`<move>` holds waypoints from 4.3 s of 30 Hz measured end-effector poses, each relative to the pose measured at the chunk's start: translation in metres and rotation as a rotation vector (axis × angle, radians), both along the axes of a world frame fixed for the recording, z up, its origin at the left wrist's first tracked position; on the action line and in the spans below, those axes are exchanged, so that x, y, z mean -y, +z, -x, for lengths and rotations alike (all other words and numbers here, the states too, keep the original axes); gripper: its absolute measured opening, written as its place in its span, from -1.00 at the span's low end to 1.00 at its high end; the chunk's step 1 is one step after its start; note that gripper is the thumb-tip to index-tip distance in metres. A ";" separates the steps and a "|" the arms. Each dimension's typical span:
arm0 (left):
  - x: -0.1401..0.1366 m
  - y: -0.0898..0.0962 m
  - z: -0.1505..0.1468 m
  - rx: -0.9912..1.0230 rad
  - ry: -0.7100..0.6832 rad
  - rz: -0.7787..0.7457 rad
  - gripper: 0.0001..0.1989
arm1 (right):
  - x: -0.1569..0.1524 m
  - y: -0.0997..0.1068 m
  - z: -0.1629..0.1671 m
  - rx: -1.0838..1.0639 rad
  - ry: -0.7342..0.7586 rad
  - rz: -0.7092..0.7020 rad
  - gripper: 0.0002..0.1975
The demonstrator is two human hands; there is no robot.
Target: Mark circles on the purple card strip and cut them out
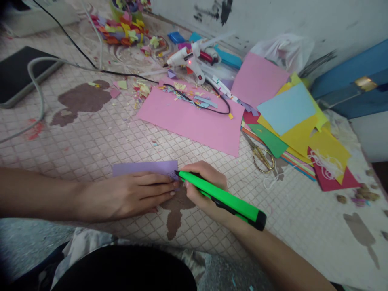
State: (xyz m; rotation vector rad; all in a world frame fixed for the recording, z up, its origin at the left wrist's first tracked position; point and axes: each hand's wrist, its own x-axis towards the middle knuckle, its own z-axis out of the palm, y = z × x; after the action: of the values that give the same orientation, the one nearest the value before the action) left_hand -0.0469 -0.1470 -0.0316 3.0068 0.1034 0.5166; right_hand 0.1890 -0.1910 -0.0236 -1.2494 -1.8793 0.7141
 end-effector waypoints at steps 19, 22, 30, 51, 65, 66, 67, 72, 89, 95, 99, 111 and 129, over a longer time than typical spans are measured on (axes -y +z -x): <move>0.001 0.000 0.001 -0.056 0.011 -0.017 -0.64 | -0.004 0.001 -0.002 -0.076 0.003 0.062 -0.80; 0.000 0.001 0.001 -0.070 0.008 0.000 -0.65 | -0.005 -0.001 -0.004 -0.052 0.013 0.067 -0.79; 0.000 0.002 0.001 -0.062 0.009 -0.001 -0.65 | -0.005 0.001 -0.003 -0.018 0.029 0.042 -0.80; 0.001 0.001 0.001 -0.072 0.016 -0.009 -0.64 | -0.005 0.000 -0.006 -0.092 0.024 0.125 -0.81; 0.000 0.001 0.001 -0.026 0.001 0.008 -0.64 | -0.006 0.000 -0.007 -0.016 0.060 0.071 -0.77; 0.000 0.001 0.001 -0.018 -0.001 0.007 -0.64 | -0.006 0.000 -0.007 -0.013 0.064 0.062 -0.77; 0.000 0.001 0.001 -0.013 -0.001 0.007 -0.64 | -0.006 0.000 -0.006 -0.008 0.068 0.053 -0.77; 0.000 0.003 0.001 -0.023 0.009 0.027 -0.66 | -0.006 -0.002 -0.005 -0.007 0.069 0.016 -0.78; 0.000 0.002 0.001 -0.050 0.005 0.022 -0.64 | -0.006 0.001 -0.005 -0.024 0.024 0.059 -0.81; 0.001 0.003 0.001 -0.053 0.012 0.042 -0.65 | -0.006 0.000 -0.006 0.017 0.046 0.044 -0.80; 0.000 0.005 0.001 -0.054 0.010 0.020 -0.63 | -0.007 -0.005 -0.006 0.032 0.039 0.025 -0.79; 0.000 0.003 0.001 -0.049 0.003 0.078 -0.63 | -0.003 0.002 -0.007 -0.180 -0.046 0.196 -0.81; -0.018 0.005 0.003 -0.173 -0.186 0.353 -0.57 | 0.001 0.001 -0.007 -0.144 -0.080 0.190 -0.80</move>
State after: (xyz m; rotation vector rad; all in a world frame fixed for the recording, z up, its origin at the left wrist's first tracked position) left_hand -0.0494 -0.1292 -0.0265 2.6725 -0.0671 0.1942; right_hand 0.1964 -0.1917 -0.0227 -1.3453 -1.6664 0.9308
